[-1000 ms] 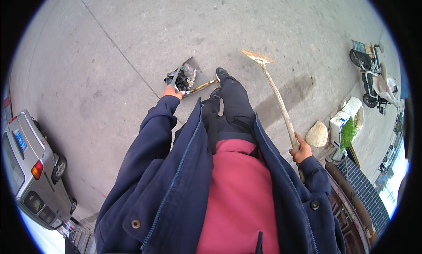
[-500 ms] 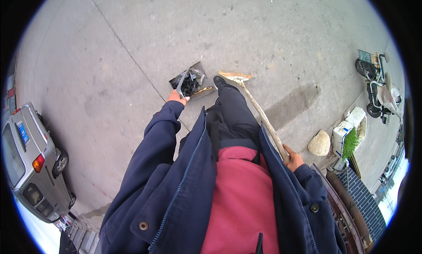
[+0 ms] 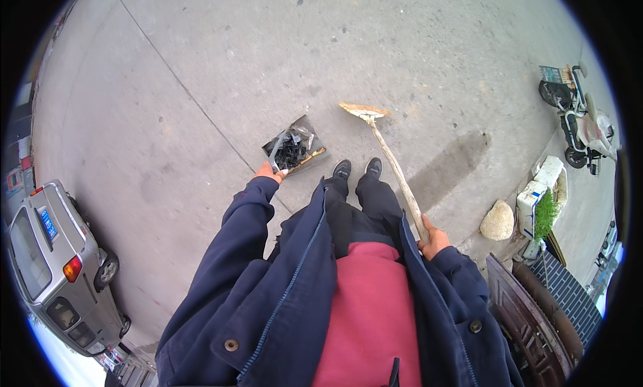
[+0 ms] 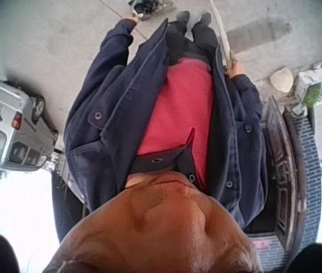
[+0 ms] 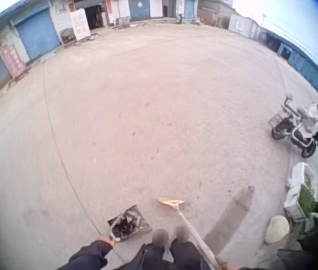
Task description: The person sweeps debris on a paved outdoor area using a broom and dustpan. They gather scattered trash into the dustpan and walk along the street, continuing to sweep and collect litter.
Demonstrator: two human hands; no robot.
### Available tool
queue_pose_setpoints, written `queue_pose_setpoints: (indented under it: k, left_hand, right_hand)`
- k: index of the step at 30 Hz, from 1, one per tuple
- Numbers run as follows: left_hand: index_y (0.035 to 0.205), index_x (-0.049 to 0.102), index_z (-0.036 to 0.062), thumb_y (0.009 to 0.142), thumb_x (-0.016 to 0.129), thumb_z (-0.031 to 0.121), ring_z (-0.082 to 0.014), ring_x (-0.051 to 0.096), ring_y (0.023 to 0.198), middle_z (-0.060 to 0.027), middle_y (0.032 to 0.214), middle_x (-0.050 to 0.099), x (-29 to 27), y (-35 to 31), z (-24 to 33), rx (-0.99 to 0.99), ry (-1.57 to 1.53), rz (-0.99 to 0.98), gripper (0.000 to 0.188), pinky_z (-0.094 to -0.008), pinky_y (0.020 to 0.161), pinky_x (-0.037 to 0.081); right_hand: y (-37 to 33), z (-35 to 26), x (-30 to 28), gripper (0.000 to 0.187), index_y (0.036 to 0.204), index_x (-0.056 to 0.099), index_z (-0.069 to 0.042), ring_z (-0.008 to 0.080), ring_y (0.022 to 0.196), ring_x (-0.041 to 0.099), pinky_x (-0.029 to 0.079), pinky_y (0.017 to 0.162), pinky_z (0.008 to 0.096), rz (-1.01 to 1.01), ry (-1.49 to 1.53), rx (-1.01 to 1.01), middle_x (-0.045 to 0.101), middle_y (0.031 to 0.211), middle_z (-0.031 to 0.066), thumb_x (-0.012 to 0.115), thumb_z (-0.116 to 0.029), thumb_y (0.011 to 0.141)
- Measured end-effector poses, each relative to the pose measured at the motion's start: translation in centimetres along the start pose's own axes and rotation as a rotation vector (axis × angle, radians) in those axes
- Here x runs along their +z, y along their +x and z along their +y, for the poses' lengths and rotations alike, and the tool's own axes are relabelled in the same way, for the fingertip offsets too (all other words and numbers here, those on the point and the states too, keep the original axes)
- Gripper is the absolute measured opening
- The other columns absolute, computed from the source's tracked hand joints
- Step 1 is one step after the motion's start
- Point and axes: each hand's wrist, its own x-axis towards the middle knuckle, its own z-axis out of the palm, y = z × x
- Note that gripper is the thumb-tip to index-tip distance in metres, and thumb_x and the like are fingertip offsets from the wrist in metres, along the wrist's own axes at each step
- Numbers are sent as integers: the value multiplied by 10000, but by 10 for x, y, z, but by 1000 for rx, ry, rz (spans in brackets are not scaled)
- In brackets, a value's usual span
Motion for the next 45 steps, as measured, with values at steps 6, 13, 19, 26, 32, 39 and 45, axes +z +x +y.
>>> queue_pose_setpoints:
  k: [6,13,19,26,32,39,45]
  left_hand:
    - [1228,500,-18,807,700,426,-395,562,1145,-267,1190,593,8,5,-9,8,51,23,644,-422,962,439]
    - [1227,505,-18,805,698,434,-406,559,1146,-278,1190,591,4,1,-8,-42,61,3,648,-435,962,437]
    - [1221,537,-26,798,695,476,-402,577,1118,-276,1144,618,1,-1,-2,-7,121,2,675,-429,952,441]
    - [1079,662,9,703,761,535,-369,649,978,-217,1013,682,-12,11,-10,-12,208,-62,654,-405,851,490]
    - [866,703,36,692,790,535,-225,632,713,-120,757,684,-1,29,-25,153,134,-7,535,-366,697,493]
    - [758,601,23,747,808,408,-136,476,402,-60,551,553,-15,30,34,22,-106,-89,437,-296,386,378]
    - [799,610,13,803,745,442,-197,570,476,-103,575,592,-19,-20,125,64,-30,-116,450,-328,436,443]
  right_hand:
    - [33,-37,48,702,1445,315,-28,461,877,623,492,810,503,-168,-126,-89,636,917,307,589,-140,808]
    - [39,-80,81,757,1438,272,27,441,873,630,502,809,469,-423,-214,-205,640,906,296,593,-87,762]
    - [26,-65,62,742,1426,309,10,439,952,625,494,858,461,-367,-84,-211,638,981,307,597,-82,748]
    - [-45,-16,25,780,1442,320,-26,440,997,611,489,890,426,-217,169,-88,619,1055,317,652,-101,740]
    - [-115,36,39,699,1379,444,-47,408,1010,627,491,893,391,-5,324,75,632,1068,289,684,-132,728]
    - [-174,73,110,673,1355,475,-51,352,898,665,512,813,384,347,662,323,674,979,228,710,-159,733]
    - [-224,109,129,580,1352,480,-37,131,517,578,475,491,298,504,1413,611,641,715,86,656,-34,799]
